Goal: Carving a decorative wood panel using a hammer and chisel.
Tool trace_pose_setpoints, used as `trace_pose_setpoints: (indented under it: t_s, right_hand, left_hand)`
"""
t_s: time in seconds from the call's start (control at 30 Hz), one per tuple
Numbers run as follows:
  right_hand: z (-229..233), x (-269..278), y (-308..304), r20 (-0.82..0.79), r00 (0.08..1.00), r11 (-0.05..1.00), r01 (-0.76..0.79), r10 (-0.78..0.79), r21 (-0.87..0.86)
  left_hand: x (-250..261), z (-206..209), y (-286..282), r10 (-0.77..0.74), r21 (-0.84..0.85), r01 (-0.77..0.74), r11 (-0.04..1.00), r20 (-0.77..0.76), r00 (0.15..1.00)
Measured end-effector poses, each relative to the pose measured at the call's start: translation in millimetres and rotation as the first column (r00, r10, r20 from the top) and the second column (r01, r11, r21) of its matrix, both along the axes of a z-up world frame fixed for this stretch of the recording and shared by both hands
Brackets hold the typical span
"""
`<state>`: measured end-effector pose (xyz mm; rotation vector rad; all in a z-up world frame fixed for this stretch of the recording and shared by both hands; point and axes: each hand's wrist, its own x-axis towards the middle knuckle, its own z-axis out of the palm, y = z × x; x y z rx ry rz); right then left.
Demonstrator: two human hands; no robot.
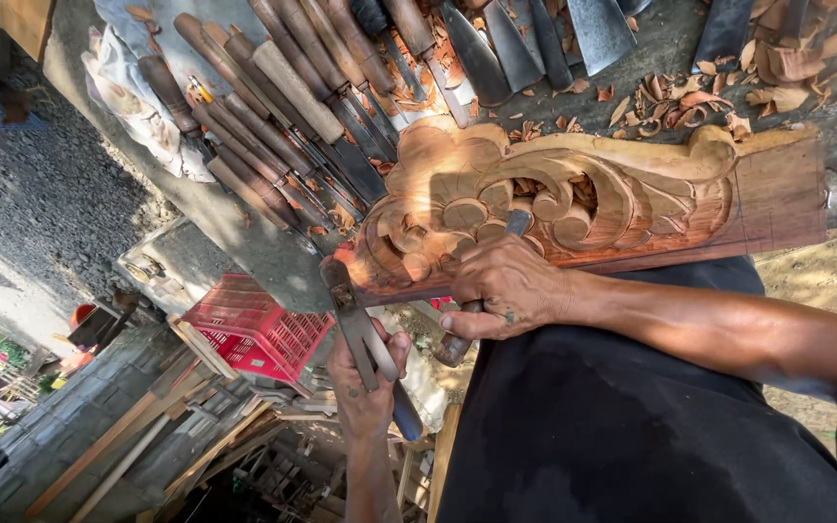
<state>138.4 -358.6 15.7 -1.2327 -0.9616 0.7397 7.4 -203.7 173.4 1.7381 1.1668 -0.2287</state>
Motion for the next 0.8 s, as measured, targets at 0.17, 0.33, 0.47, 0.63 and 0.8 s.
trace_pose_setpoints:
  t_s: [0.17, 0.33, 0.47, 0.63, 0.8]
  right_hand:
    - [2.2, 1.4, -0.3, -0.026, 1.0, 0.999, -0.018, 0.017, -0.03]
    - [1.7, 2.5, -1.5, -0.064, 0.997, 0.998, -0.049, 0.046, -0.042]
    - [-1.7, 4.5, -6.7, -0.083, 0.993, 0.995, -0.085, 0.08, -0.049]
    - [-0.7, 6.1, -8.4, -0.073, 0.997, 0.999, -0.026, 0.029, 0.033]
    - [-0.3, 4.0, -9.6, -0.091, 0.996, 0.998, -0.018, 0.023, 0.064]
  left_hand:
    - [3.4, 3.1, -2.0, -0.144, 0.091, 0.144, 0.985, -0.006, 0.99]
    - [1.4, 13.9, -4.1, -0.078, 0.068, 0.082, 0.994, -0.06, 0.995]
    - [-14.9, 22.3, -26.6, -0.007, 0.119, 0.008, 0.993, -0.013, 1.0]
    - [-34.4, 5.0, -41.9, -0.456, 0.476, 0.282, 0.833, 0.302, 0.837]
    - [-18.7, 1.4, -39.9, -0.696, 0.552, 0.567, 0.611, 0.033, 0.717]
